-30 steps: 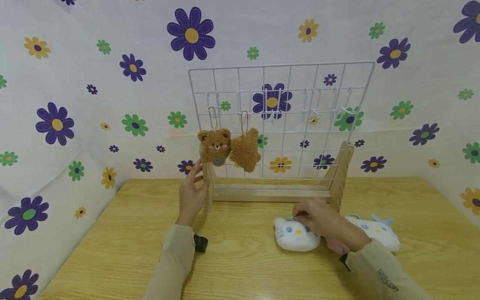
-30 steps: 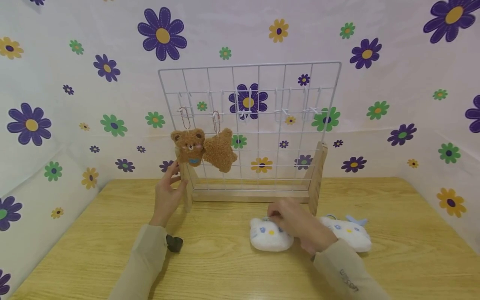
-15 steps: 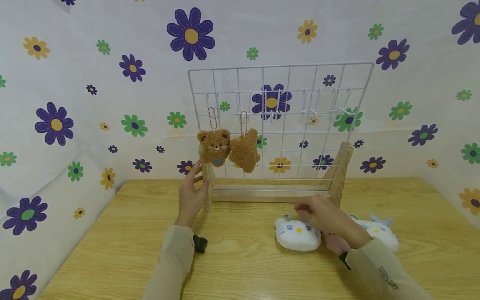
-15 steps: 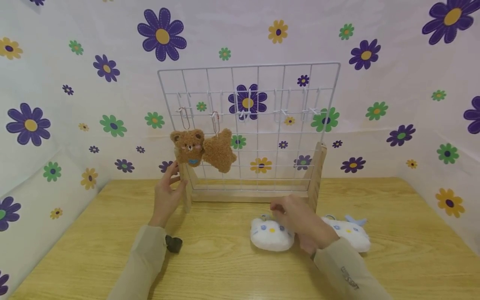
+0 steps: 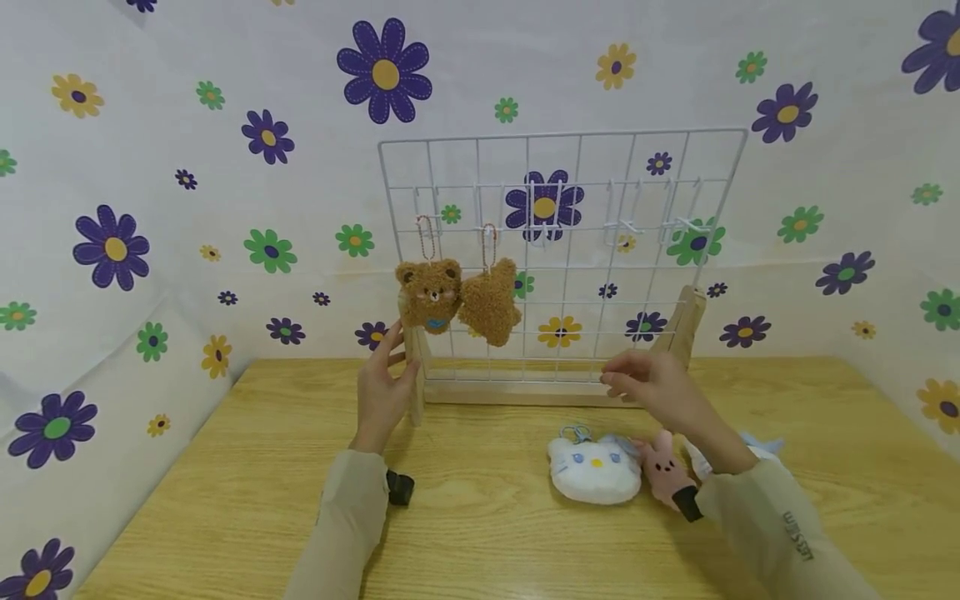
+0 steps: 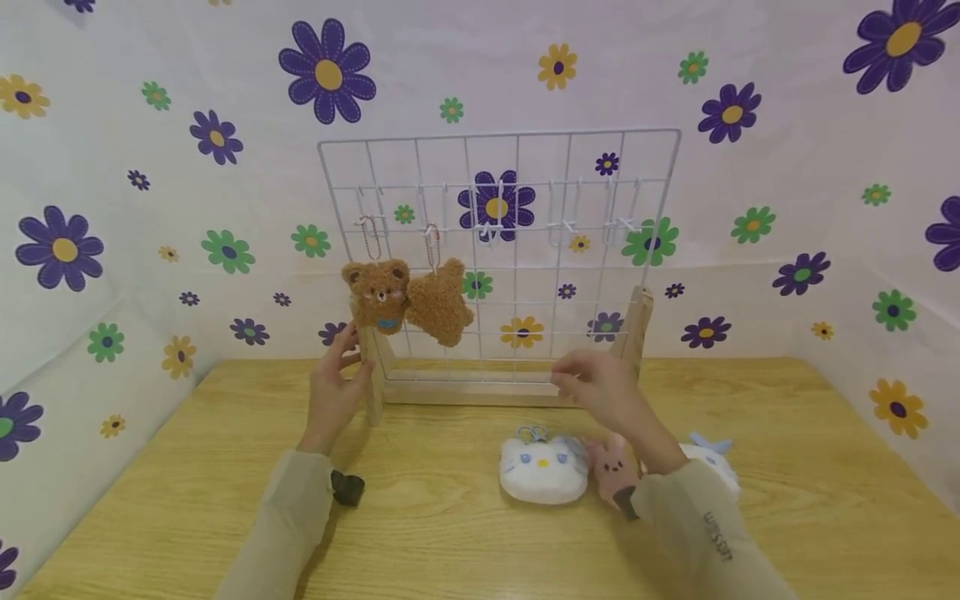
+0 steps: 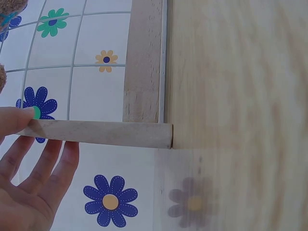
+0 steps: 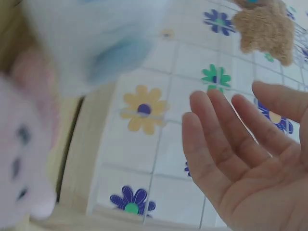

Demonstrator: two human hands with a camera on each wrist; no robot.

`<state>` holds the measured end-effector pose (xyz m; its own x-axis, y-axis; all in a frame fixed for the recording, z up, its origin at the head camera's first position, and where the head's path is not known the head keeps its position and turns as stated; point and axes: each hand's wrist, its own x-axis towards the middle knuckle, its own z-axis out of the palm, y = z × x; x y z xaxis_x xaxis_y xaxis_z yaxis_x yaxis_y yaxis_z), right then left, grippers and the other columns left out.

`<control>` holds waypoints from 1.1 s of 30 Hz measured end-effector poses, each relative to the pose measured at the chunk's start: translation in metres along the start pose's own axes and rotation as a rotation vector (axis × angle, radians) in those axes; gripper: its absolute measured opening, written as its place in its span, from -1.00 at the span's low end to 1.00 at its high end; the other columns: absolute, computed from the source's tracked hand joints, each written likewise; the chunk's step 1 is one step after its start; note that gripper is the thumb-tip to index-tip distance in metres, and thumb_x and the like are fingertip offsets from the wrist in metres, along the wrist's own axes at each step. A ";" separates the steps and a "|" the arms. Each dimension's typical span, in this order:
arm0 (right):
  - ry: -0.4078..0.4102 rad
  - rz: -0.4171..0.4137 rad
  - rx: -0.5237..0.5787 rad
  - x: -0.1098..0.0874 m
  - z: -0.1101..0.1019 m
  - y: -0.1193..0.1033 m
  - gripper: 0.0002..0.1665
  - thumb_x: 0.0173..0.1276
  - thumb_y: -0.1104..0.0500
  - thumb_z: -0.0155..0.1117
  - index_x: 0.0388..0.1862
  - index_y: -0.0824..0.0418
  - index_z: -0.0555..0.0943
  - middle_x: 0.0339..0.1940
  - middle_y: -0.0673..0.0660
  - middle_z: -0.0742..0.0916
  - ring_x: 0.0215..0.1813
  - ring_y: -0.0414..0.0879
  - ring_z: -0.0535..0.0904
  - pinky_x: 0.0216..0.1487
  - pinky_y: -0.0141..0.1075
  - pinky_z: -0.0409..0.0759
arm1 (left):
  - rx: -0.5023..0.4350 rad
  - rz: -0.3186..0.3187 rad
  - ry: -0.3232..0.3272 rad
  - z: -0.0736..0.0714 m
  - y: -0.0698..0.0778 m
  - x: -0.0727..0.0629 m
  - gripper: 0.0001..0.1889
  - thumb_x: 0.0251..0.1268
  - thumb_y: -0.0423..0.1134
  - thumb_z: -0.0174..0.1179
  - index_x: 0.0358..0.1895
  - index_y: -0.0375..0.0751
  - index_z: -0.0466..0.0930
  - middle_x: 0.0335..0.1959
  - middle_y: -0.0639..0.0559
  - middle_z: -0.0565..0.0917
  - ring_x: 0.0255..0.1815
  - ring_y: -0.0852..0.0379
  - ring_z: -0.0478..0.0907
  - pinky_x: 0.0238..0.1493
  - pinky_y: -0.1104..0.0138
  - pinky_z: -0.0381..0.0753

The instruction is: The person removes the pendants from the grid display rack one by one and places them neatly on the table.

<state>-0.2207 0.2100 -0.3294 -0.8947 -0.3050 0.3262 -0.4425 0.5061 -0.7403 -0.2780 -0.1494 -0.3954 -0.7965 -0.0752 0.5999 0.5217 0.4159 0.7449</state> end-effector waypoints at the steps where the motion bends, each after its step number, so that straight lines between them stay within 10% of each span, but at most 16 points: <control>1: 0.017 0.011 0.037 0.002 -0.001 -0.001 -0.82 0.47 0.44 0.19 -0.08 0.59 0.63 -0.21 0.37 0.76 -0.32 -0.07 0.73 -0.28 -0.28 0.76 | 0.000 0.005 0.001 0.000 0.000 0.000 -0.34 0.29 -0.60 0.27 0.47 -0.37 0.35 0.24 -0.38 0.57 0.02 -0.36 0.65 -0.08 -0.10 0.72; 33: 0.101 0.185 0.405 0.050 0.003 -0.055 -0.64 0.60 0.23 0.13 0.16 0.51 0.53 -0.02 0.24 0.73 -0.20 -0.10 0.74 -0.08 -0.27 0.74 | 0.028 0.012 -0.002 -0.001 0.000 0.001 -0.36 0.29 -0.61 0.25 0.45 -0.40 0.35 0.22 -0.40 0.57 -0.01 -0.36 0.66 -0.10 -0.06 0.74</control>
<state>-0.2405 0.1646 -0.2743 -0.9669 -0.1486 0.2073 -0.2329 0.1825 -0.9552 -0.2787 -0.1506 -0.3941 -0.7906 -0.0682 0.6085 0.5229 0.4418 0.7289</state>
